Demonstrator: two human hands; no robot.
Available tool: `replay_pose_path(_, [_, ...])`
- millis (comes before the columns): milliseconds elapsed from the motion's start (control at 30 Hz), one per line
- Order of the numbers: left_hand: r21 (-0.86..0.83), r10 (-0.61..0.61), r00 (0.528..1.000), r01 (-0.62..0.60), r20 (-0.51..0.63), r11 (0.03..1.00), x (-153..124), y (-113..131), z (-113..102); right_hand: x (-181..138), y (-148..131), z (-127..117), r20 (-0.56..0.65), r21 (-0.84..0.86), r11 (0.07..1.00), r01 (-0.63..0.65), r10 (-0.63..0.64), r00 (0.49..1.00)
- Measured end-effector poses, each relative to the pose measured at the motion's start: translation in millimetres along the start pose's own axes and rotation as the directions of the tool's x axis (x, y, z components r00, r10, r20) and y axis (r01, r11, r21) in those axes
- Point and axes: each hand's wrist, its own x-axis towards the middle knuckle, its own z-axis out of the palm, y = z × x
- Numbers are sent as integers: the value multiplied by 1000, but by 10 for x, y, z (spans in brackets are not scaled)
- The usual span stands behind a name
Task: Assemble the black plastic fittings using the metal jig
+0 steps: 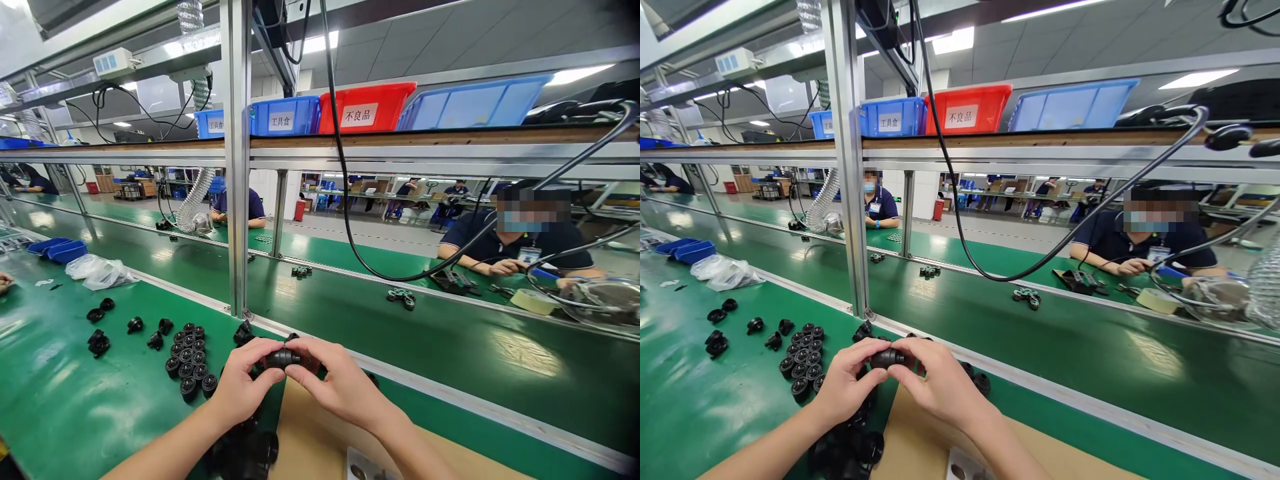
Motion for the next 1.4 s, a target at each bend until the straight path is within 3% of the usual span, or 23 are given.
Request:
replay_pose_path(233, [7, -64, 998, 64, 16, 998, 1, -36, 4, 8, 117, 51, -5, -86, 957, 278, -279, 960])
replay_pose_path(333, [19, 22, 1000, -23, 22, 1000, 5, -15, 8, 11, 51, 64, 1, -97, 992, 76, -76, 997])
replay_pose_path(433, [45, 81, 997, -81, 11, 996, 7, 8, 15, 14, -16, 50, -3, -115, 987, -116, 116, 993])
replay_pose_path(667, [15, 32, 999, -31, -38, 999, 4, -28, 47, -11, 2, -15, 59, -21, 998, 51, -50, 997])
replay_pose_path(767, [26, 127, 990, -126, -63, 992, -1, -50, 49, 17, 2, 50, 31, 77, 992, -98, 96, 995])
replay_pose_path(833, [31, 118, 989, -115, -91, 993, -4, -64, 38, 41, 2, 81, 23, 139, 975, -175, 174, 985])
replay_pose_path(967, [16, -47, 997, 48, -66, 999, -5, -79, 0, 60, 35, 77, -35, 134, 974, -185, 191, 981])
replay_pose_path(1100, [53, 36, 997, -33, -62, 998, 5, -79, -20, 56, 76, 70, -29, 139, 972, -190, 195, 980])
replay_pose_path(1267, [46, -5, 999, 7, -40, 999, 23, -100, -36, 74, 96, 109, -42, 145, 972, -187, 195, 980])
replay_pose_path(1400, [172, 142, 990, -138, -8, 975, 85, -93, -136, 85, 126, 204, -78, 117, 958, -260, 270, 960])
